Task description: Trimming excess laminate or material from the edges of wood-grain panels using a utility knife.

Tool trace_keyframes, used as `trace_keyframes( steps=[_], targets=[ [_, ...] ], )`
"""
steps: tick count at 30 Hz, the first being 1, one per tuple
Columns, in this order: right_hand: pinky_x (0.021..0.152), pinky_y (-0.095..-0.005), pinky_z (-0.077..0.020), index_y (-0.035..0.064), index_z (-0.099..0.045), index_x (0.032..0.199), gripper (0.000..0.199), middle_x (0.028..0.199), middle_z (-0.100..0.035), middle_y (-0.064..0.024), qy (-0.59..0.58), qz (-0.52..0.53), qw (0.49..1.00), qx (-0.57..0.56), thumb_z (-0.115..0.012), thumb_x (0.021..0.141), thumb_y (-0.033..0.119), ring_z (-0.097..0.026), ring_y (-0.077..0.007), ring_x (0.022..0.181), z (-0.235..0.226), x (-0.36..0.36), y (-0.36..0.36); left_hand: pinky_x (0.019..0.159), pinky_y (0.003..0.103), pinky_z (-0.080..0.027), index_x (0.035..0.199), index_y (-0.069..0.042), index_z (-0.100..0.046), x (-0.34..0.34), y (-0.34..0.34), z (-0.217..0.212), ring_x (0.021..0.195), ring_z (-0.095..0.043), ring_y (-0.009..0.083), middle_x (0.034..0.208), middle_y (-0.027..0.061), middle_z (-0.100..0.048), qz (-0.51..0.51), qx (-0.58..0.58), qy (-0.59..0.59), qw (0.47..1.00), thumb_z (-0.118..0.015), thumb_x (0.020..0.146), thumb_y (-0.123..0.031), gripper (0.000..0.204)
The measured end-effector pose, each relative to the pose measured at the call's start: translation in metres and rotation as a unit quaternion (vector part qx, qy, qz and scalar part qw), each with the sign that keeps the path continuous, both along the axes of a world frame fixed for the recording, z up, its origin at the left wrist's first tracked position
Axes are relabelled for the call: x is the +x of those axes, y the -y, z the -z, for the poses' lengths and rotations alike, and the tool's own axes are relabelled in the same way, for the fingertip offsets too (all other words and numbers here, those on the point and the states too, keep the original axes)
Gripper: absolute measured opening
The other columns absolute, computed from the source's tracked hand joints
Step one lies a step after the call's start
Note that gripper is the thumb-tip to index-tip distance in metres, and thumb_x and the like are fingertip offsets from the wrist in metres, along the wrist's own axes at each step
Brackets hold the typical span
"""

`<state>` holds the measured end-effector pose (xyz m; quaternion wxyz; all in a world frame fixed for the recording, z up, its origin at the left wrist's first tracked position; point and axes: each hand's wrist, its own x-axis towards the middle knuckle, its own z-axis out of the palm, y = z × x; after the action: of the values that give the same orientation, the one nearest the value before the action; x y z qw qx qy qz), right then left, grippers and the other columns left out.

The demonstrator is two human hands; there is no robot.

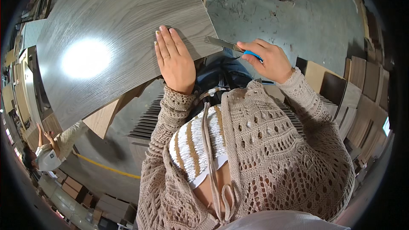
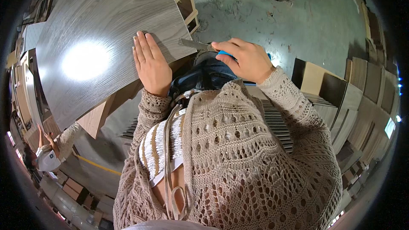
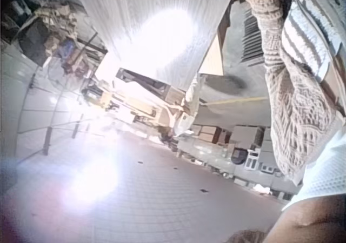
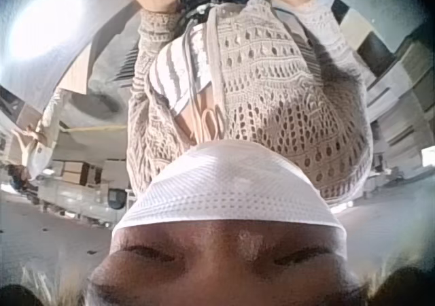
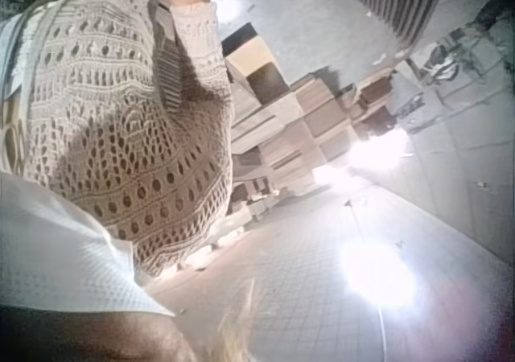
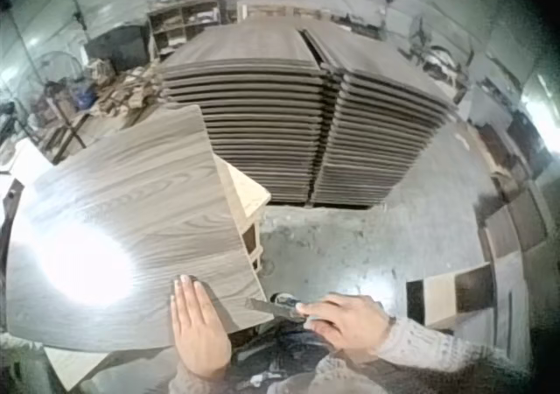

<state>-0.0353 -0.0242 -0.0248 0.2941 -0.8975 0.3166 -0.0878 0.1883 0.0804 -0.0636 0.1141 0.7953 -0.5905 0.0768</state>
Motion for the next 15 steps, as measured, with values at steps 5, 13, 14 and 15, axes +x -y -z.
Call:
trace_keyframes(
  steps=[5, 13, 14, 15],
  targets=[
    [0.058, -0.0326, -0.0507, 0.0167, -0.062, 0.112, 0.028, 0.089, -0.063, -0.0031, 0.009, -0.031, 0.999, 0.015, -0.059, 0.088, 0.030, -0.062, -0.0230, 0.067, 0.001, -0.007, -0.003, 0.107, 0.047, -0.027, 0.132, 0.009, -0.035, -0.002, -0.001, 0.003, 0.131, -0.033, 0.0405, 0.140, 0.0265, -0.034, -0.002, -0.014, 0.002, 1.000, -0.040, 0.081, -0.002, 0.053],
    [0.057, -0.0341, -0.0507, 0.0178, -0.062, 0.111, 0.028, 0.089, -0.062, -0.0021, -0.007, -0.016, 1.000, -0.014, -0.061, 0.086, 0.031, -0.062, -0.0239, 0.067, -0.003, 0.008, -0.001, 0.107, 0.046, -0.028, 0.132, 0.009, -0.037, -0.003, -0.002, 0.002, 0.130, -0.035, 0.0389, 0.140, 0.0258, -0.035, 0.001, -0.012, 0.016, 1.000, -0.039, 0.084, -0.005, 0.050],
    [0.057, -0.0345, -0.0506, 0.0185, -0.062, 0.111, 0.028, 0.089, -0.062, -0.0020, -0.013, -0.008, 1.000, -0.023, -0.061, 0.086, 0.032, -0.062, -0.0244, 0.067, -0.003, 0.008, -0.001, 0.107, 0.046, -0.029, 0.132, 0.009, -0.037, -0.003, -0.002, 0.002, 0.130, -0.035, 0.0387, 0.140, 0.0258, -0.035, 0.001, -0.013, 0.015, 1.000, -0.039, 0.084, -0.005, 0.050],
    [0.057, -0.0345, -0.0506, 0.0185, -0.062, 0.111, 0.028, 0.089, -0.062, -0.0020, -0.012, -0.009, 1.000, -0.024, -0.061, 0.086, 0.032, -0.062, -0.0244, 0.067, -0.001, 0.010, -0.001, 0.107, 0.046, -0.029, 0.132, 0.009, -0.037, -0.003, -0.002, 0.002, 0.131, -0.035, 0.0386, 0.140, 0.0258, -0.035, 0.001, -0.013, 0.014, 1.000, -0.039, 0.084, -0.005, 0.050]
  ],
)
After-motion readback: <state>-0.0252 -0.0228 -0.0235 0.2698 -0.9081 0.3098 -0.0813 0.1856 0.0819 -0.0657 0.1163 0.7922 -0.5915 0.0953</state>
